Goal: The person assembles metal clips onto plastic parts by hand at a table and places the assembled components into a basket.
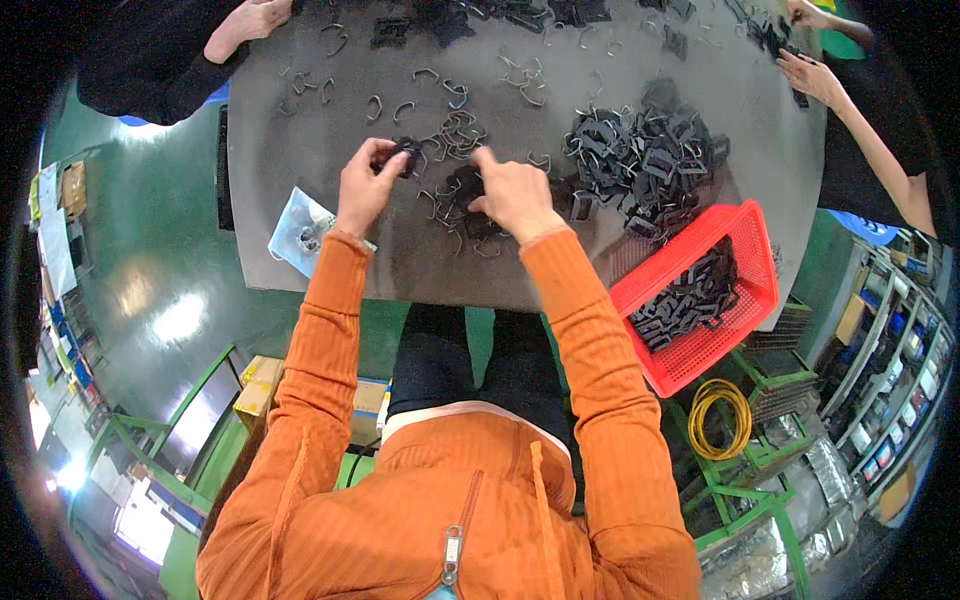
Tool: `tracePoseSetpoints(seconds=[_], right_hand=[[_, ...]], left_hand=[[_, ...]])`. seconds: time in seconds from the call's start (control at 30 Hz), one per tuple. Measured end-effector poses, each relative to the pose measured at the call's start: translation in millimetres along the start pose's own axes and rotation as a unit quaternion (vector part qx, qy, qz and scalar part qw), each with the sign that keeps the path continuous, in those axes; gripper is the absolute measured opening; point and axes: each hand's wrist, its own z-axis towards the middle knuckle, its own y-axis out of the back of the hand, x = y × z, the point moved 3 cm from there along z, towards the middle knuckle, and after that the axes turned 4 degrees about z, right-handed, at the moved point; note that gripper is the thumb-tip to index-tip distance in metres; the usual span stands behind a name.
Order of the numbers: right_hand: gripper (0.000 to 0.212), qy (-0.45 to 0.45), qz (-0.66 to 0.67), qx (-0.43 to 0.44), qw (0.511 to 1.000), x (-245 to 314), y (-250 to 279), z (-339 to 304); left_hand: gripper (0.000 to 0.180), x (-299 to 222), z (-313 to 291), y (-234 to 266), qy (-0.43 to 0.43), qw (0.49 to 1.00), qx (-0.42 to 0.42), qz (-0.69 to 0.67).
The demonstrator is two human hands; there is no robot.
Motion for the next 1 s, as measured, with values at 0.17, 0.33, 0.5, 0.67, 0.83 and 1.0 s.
tracePoseSetpoints(seconds=[0.17, 0.33, 0.5, 0.67, 0.83, 1.0], right_hand=[[0.033, 0.056, -0.044, -0.051, 0.996, -9.9, -6.4, 3.0], [0.038, -0.056, 0.320, 0.076, 0.943, -54.1, 15.9, -13.7], [0.049, -0.104, 0.306, 0.042, 0.945, -94.6, 41.7, -53.0], [0.034, -0.091, 0.290, -0.083, 0.949, -139.1, 91.7, -161.7], [0.040, -0.292, 0.203, -0.105, 0.929, -245.2, 71.8, -266.3], [0.034, -0.310, -0.094, -0.326, 0.888, -209.1, 95.4, -276.4]], left_hand=[[0.018, 5.8, -19.1, 14.2, 0.206, 0.904, 0.113, -0.358], [0.019, -5.4, -46.2, 2.0, 0.241, 0.848, 0.081, -0.465], [0.017, -33.3, -60.7, -35.8, 0.274, 0.868, 0.033, -0.412], [0.019, -141.5, -95.6, -126.1, 0.083, 0.945, 0.163, -0.273], [0.027, -218.4, -164.1, -257.2, -0.053, 0.954, 0.204, -0.213], [0.040, -199.8, -137.4, -189.0, -0.232, 0.972, 0.044, -0.013]])
